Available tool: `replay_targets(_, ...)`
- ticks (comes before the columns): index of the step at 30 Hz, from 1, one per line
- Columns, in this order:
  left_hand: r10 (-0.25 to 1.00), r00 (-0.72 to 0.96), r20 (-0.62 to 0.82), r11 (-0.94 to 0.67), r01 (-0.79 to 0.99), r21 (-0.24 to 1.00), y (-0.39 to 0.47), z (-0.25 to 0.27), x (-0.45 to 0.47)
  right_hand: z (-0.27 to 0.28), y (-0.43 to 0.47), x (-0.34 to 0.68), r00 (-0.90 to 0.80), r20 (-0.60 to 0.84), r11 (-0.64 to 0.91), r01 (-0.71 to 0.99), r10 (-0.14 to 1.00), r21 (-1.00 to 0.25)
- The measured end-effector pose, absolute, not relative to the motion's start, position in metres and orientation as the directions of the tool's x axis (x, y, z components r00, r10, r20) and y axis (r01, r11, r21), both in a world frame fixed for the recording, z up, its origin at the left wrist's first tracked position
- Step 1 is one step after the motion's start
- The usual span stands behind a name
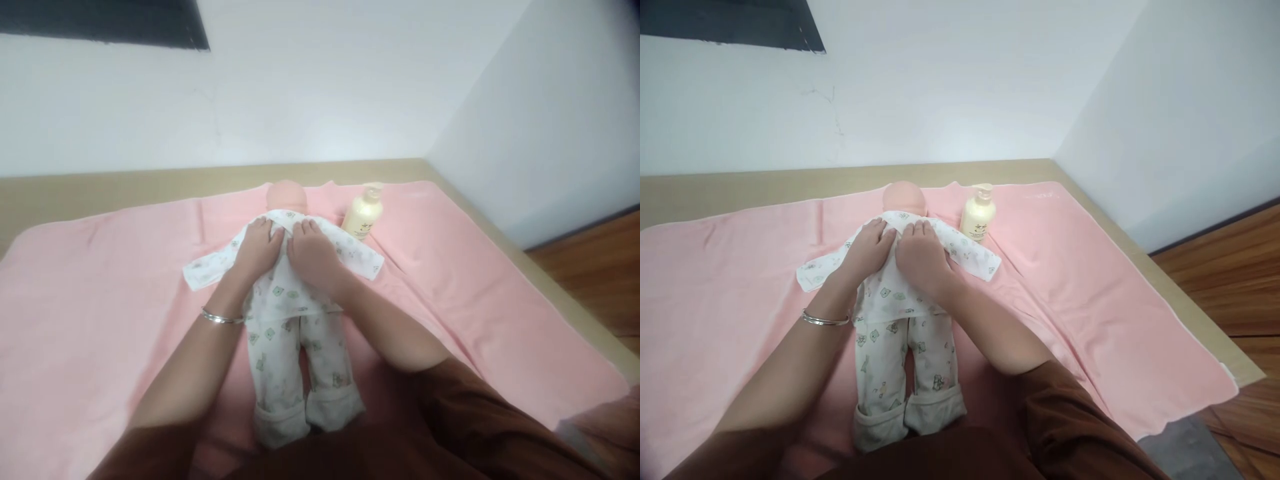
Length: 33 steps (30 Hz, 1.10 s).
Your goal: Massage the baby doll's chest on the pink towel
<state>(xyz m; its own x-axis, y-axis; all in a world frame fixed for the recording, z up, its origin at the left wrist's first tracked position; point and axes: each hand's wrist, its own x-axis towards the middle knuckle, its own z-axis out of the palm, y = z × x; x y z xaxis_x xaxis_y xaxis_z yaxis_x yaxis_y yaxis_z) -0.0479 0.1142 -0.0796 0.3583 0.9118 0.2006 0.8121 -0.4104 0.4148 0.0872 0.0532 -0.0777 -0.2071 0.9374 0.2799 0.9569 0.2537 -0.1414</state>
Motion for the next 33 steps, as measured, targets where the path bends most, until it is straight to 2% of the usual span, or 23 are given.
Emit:
replay_targets(4,0.892,0.384,0.236,-0.438,0.864,0.248,0.099,-0.076,-0.04,-0.081,0.065,0.095,-0.118,0.279,0.188,0.953,0.953,-0.239)
replay_targets(8,0.859,0.461,0.225,-0.486,0.872,0.067,0.085,-0.069,-0.034,-0.083,0.069,0.1,-0.141,0.274,0.21,0.947,0.951,-0.241)
replay_targets(17,0.85,0.504,0.15,-0.503,0.863,-0.049,0.075,-0.058,-0.032,-0.083,0.067,0.1,-0.152,0.283,0.222,0.946,0.947,-0.235)
replay_targets(24,0.891,0.439,0.115,-0.447,0.892,0.062,0.065,-0.048,-0.029,-0.08,0.067,0.102,-0.171,0.296,0.236,0.951,0.94,-0.201)
replay_targets(28,0.875,0.476,0.089,-0.483,0.873,0.076,0.07,-0.049,-0.03,-0.074,0.06,0.1,-0.192,0.306,0.248,0.957,0.932,-0.153)
replay_targets(30,0.87,0.479,0.118,-0.491,0.864,0.109,0.077,-0.053,-0.031,-0.074,0.055,0.098,-0.197,0.318,0.246,0.962,0.927,-0.12)
replay_targets(33,0.877,0.437,0.202,-0.475,0.852,0.221,0.09,-0.066,-0.034,-0.075,0.049,0.094,-0.194,0.321,0.234,0.968,0.927,-0.091)
